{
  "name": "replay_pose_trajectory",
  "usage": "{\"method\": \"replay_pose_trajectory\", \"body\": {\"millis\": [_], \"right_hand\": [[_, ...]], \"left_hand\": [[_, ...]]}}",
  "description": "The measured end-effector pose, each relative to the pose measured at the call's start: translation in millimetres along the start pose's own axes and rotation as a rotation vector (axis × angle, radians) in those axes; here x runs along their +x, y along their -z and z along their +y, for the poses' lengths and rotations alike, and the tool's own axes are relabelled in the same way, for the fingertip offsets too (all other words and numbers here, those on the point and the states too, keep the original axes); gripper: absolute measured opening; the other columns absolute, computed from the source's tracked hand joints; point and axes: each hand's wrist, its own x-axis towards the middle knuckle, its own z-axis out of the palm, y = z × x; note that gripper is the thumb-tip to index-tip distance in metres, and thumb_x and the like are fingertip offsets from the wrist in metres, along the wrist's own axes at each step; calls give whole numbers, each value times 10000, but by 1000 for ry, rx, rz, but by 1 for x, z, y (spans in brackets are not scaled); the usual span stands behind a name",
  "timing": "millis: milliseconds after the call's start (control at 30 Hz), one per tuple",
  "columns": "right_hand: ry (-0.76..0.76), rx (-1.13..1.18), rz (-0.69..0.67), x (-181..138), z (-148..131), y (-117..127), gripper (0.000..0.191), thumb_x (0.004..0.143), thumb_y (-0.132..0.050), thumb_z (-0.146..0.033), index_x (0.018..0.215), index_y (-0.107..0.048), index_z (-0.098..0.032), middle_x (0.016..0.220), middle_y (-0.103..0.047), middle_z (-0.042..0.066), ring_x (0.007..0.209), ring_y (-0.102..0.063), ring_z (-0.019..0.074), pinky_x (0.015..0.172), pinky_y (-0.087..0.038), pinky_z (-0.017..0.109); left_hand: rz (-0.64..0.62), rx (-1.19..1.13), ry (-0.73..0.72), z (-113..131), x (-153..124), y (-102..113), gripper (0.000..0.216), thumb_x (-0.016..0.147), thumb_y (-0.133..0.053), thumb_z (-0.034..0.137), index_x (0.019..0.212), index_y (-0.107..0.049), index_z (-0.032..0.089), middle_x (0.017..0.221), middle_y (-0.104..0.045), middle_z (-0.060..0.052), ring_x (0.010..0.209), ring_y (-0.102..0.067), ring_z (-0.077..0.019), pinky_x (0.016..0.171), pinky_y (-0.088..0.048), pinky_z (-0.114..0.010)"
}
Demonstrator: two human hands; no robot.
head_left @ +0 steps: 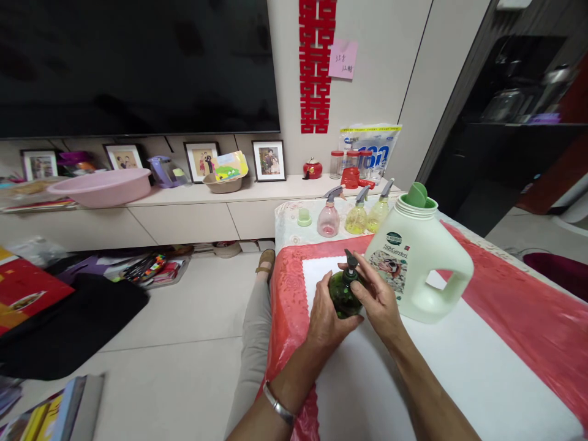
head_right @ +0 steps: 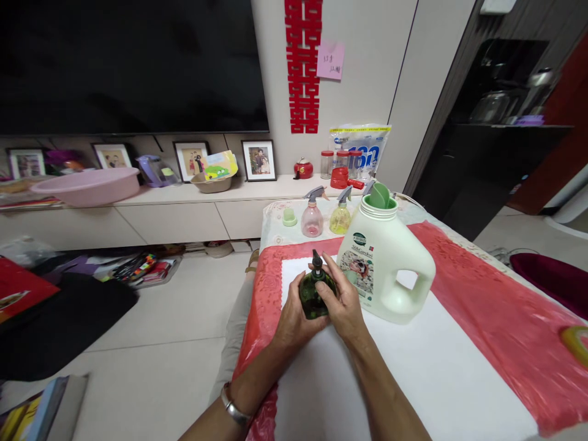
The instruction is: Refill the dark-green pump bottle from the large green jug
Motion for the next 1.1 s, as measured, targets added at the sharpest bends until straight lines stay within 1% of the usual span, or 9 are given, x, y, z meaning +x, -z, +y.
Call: {"method": "replay_pose_trajectory", "body": {"millis": [100, 267, 400, 467, 600, 700, 800, 967, 1100], "right_hand": [[8, 22, -15, 0, -2, 0, 580, 929, -664, -457, 1468, -546, -276, 1310, -681, 95, 1253, -631, 250, 1100, -510, 445], [10, 51, 44, 2, 2, 1, 569, 868, -747, -408, 1408, -599, -305, 1227, -709, 62, 1160, -678, 222, 1030, -558, 385], [2, 67, 91, 4, 6, 2, 590, 780, -834, -380, 1332, -651, -281, 1163, -713, 61, 1128, -685, 231, 1047, -550, 408], [1, 71, 102, 4, 6, 2, 584, 762, -849, -374, 1306, -664, -270, 1179, -709, 70, 1142, -679, 239, 1072, -533, 429], [0, 84, 54, 2, 1, 0, 584, 821, -794, -414, 1363, -632, -268, 1251, -697, 95, 1192, -659, 255, 1087, -522, 456], [-6, 98, 1, 0, -3, -1, 575, 884, -724, -452, 1413, -597, -266, 1240, -707, 105, 1199, -659, 257, 1071, -532, 466], [-9, 109, 9, 0, -3, 0, 572, 892, -716, -459, 1417, -592, -270, 1209, -718, 99, 1177, -670, 250, 1046, -548, 455], [-19, 113, 74, 3, 2, 0, 684, 793, -815, -425, 1414, -588, -250, 1167, -713, 90, 1140, -680, 256, 1032, -554, 453], [-24, 107, 120, 3, 1, -2, 698, 731, -868, -394, 1367, -624, -240, 1159, -706, 77, 1108, -677, 221, 1051, -542, 400]], "left_hand": [[12, 5, -7, -2, 0, -1, 1069, 569, -874, 237, 1470, -304, 158, 1441, -533, -204, 1370, -529, -396, 1121, -470, -579], [0, -4, -9, -5, 0, -1, 1082, 563, -881, 241, 1473, -300, 178, 1458, -521, -201, 1382, -518, -398, 1128, -460, -588], [-5, -14, -18, -5, 0, -1, 1078, 559, -875, 239, 1470, -303, 158, 1460, -519, -205, 1376, -523, -388, 1141, -450, -578], [-6, -16, -20, -5, 0, -2, 1078, 557, -876, 240, 1468, -307, 153, 1453, -525, -206, 1367, -531, -387, 1137, -455, -575], [19, -25, -43, -7, -1, -3, 1066, 563, -884, 236, 1470, -327, 188, 1418, -560, -178, 1345, -555, -386, 1112, -484, -571], [32, -19, -58, -8, -1, -3, 1063, 564, -885, 221, 1473, -334, 205, 1407, -570, -167, 1346, -556, -389, 1103, -494, -568], [23, -8, -49, -8, -1, -3, 1071, 555, -878, 209, 1472, -324, 196, 1426, -558, -178, 1356, -548, -393, 1107, -490, -575], [13, -12, -37, -6, -2, -3, 1069, 548, -866, 209, 1465, -317, 188, 1426, -551, -180, 1359, -543, -388, 1125, -472, -577], [20, -4, -47, -5, -2, -4, 1058, 552, -871, 236, 1456, -324, 183, 1409, -559, -182, 1350, -552, -388, 1120, -479, -576]]}}
